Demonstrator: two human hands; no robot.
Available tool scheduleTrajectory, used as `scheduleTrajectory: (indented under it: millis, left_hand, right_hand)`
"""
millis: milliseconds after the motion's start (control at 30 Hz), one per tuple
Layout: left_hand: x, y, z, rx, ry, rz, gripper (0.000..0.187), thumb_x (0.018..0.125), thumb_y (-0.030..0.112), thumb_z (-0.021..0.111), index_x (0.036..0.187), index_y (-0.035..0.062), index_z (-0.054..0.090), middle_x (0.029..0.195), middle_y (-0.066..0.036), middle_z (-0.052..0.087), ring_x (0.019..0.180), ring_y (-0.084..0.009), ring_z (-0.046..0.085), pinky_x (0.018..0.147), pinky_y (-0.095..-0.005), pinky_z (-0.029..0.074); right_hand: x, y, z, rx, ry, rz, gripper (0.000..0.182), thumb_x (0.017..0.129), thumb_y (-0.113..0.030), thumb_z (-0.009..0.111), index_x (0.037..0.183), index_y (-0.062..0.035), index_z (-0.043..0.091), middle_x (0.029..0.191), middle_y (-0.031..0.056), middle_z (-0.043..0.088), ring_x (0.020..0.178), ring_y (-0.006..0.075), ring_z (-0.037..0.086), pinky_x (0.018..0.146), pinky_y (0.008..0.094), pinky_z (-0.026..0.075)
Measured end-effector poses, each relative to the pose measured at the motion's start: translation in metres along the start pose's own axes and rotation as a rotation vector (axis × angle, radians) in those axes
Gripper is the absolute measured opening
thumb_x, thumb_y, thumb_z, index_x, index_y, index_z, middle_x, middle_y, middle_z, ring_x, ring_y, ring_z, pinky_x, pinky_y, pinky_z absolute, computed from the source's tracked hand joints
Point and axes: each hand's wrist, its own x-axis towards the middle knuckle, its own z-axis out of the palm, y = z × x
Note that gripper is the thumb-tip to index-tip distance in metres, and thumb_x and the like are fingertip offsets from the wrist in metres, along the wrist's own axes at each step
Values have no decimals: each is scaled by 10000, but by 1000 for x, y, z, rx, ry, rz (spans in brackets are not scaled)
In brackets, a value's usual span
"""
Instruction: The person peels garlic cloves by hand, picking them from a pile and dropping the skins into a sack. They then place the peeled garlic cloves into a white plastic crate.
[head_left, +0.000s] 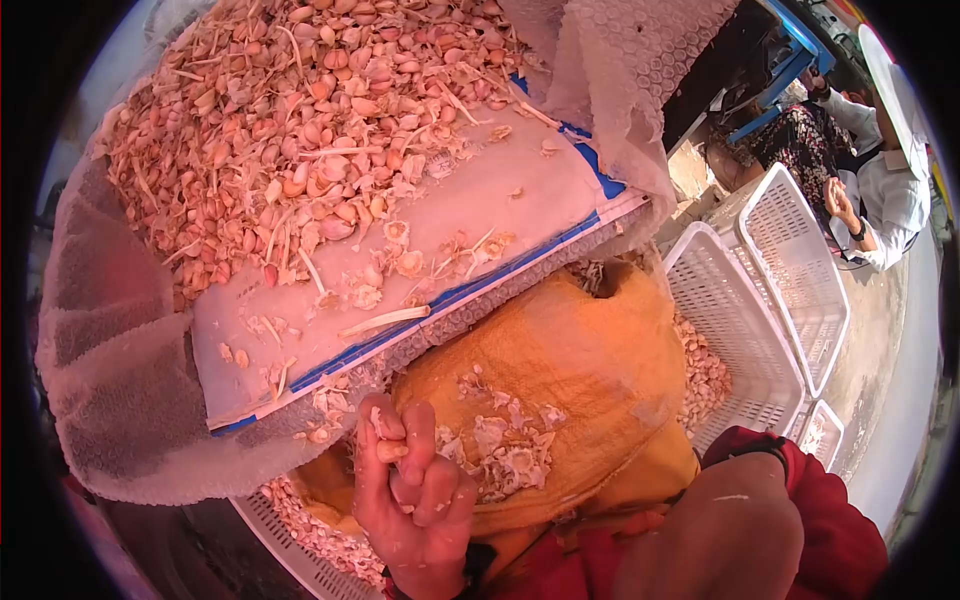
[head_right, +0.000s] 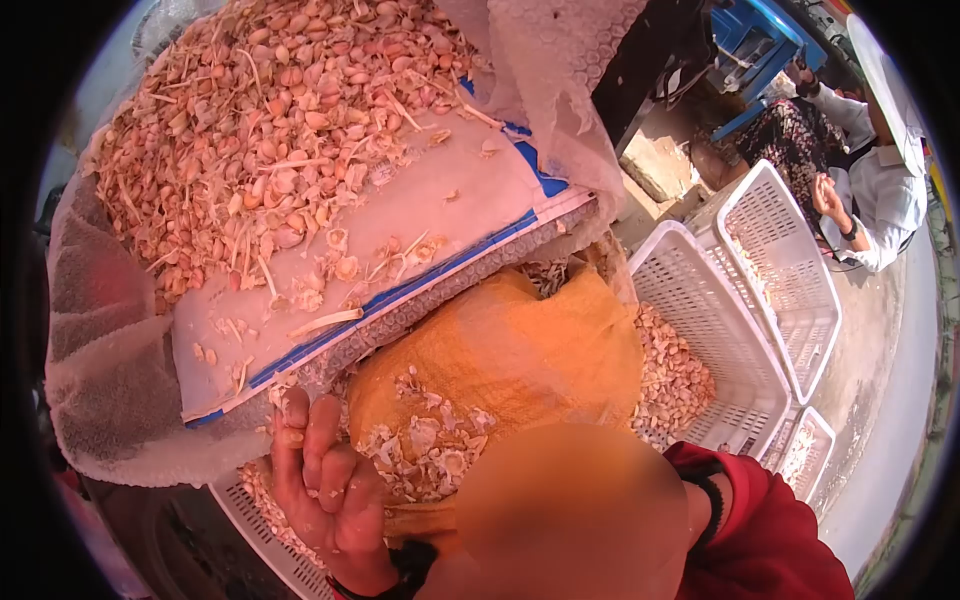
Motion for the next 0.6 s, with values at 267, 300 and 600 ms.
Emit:
scheduleTrajectory:
  millis: [267, 300, 600]
  left_hand:
    - [9, 2, -6, -20, 154, 13, 219, 1031, 233, 241, 961, 80, 381, 720, -29, 348, 386, -47, 229, 342, -197, 193]
    - [10, 3, -8, -55, 116, 25, 234, 1032, 237, 224, 975, 74, 382, 726, -34, 342, 394, -51, 230, 357, -208, 187]
    - [26, 15, -18, 52, 74, -10, 274, 1024, 256, 241, 814, 112, 342, 662, -21, 344, 390, -71, 233, 352, -217, 181]
  right_hand:
    - [-42, -61, -37, -934, 959, 181, 361, 909, -150, 580, 1213, 29, 505, 1057, 227, 623, 1011, 284, 629, 874, 399, 517]
    - [-59, -78, -45, -1192, 1017, 220, 340, 909, -137, 576, 1204, 21, 517, 1077, 213, 623, 1017, 280, 626, 893, 401, 507]
    - [-135, -120, -65, -2118, 839, 924, 325, 759, -32, 667, 1079, -53, 617, 930, 98, 557, 923, 255, 522, 809, 333, 412]
